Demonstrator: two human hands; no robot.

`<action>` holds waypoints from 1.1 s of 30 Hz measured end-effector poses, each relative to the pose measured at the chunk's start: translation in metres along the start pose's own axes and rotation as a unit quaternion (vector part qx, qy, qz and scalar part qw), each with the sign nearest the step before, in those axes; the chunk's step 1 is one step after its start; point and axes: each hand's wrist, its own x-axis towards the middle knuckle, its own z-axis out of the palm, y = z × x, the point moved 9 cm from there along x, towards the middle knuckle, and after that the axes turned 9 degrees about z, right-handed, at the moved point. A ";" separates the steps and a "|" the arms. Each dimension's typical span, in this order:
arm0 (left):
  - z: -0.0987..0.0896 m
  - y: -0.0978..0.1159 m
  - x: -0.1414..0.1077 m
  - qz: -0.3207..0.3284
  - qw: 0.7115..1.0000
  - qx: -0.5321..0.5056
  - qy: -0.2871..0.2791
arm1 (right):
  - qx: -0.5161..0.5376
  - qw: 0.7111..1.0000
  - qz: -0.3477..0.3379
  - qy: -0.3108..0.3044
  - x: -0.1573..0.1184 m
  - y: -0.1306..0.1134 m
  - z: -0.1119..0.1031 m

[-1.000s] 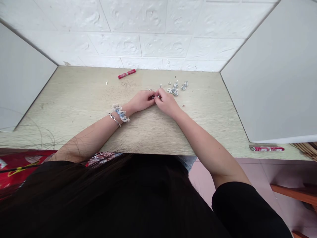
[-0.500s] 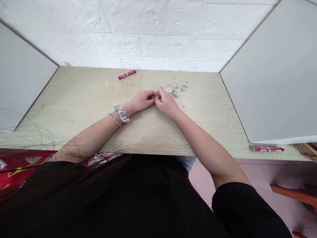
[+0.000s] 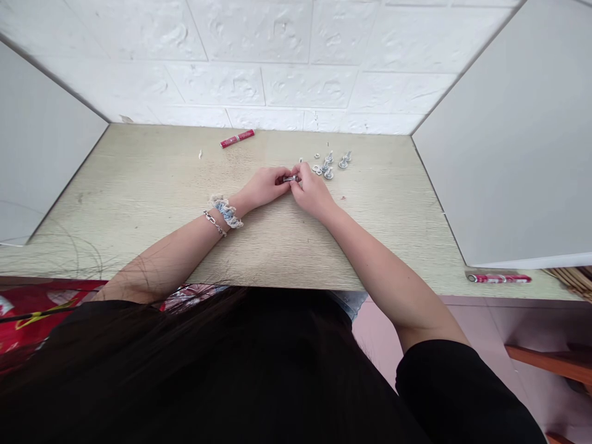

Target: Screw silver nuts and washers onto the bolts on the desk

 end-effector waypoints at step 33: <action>0.000 0.001 -0.001 0.006 1.000 -0.009 -0.004 | 0.021 1.000 -0.009 -0.009 -0.002 -0.006 -0.004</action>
